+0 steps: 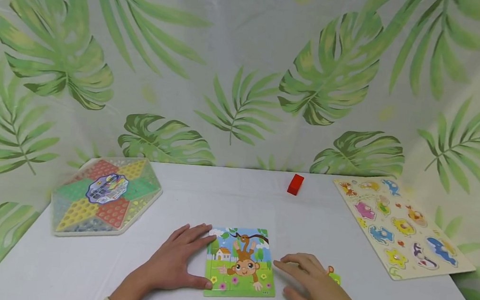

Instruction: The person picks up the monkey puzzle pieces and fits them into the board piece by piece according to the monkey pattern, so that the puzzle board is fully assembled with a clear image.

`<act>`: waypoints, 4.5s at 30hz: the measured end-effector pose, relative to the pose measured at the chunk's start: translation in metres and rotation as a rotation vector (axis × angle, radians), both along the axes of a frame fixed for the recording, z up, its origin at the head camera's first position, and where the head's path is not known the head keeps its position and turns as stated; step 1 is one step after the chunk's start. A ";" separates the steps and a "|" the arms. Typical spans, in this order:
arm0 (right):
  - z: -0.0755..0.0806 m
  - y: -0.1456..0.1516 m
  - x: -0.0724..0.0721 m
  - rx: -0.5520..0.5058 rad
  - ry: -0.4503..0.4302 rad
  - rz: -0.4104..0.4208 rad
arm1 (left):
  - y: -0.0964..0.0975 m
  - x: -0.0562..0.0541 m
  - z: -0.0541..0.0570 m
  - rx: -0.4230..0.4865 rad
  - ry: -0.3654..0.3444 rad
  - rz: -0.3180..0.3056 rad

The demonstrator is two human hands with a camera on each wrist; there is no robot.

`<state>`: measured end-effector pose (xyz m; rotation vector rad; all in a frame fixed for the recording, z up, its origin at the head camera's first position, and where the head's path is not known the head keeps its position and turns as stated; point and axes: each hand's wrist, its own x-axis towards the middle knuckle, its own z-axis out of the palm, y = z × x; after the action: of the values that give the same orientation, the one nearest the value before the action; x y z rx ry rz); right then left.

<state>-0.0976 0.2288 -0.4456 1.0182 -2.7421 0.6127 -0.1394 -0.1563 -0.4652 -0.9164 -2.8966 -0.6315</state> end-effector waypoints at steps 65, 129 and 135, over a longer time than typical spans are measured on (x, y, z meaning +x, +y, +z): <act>0.008 0.094 -0.020 0.138 -0.244 -0.192 | 0.000 0.001 -0.005 0.005 0.062 0.003; 0.025 0.027 -0.026 0.073 -0.063 -0.032 | -0.002 -0.001 -0.005 0.014 0.052 0.006; 0.029 0.009 -0.031 0.081 -0.085 0.020 | -0.002 -0.001 -0.005 0.010 0.052 0.004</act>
<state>-0.1286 0.2382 -0.4162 1.0614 -2.8549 0.5647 -0.1407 -0.1581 -0.4705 -0.9114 -2.8464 -0.6112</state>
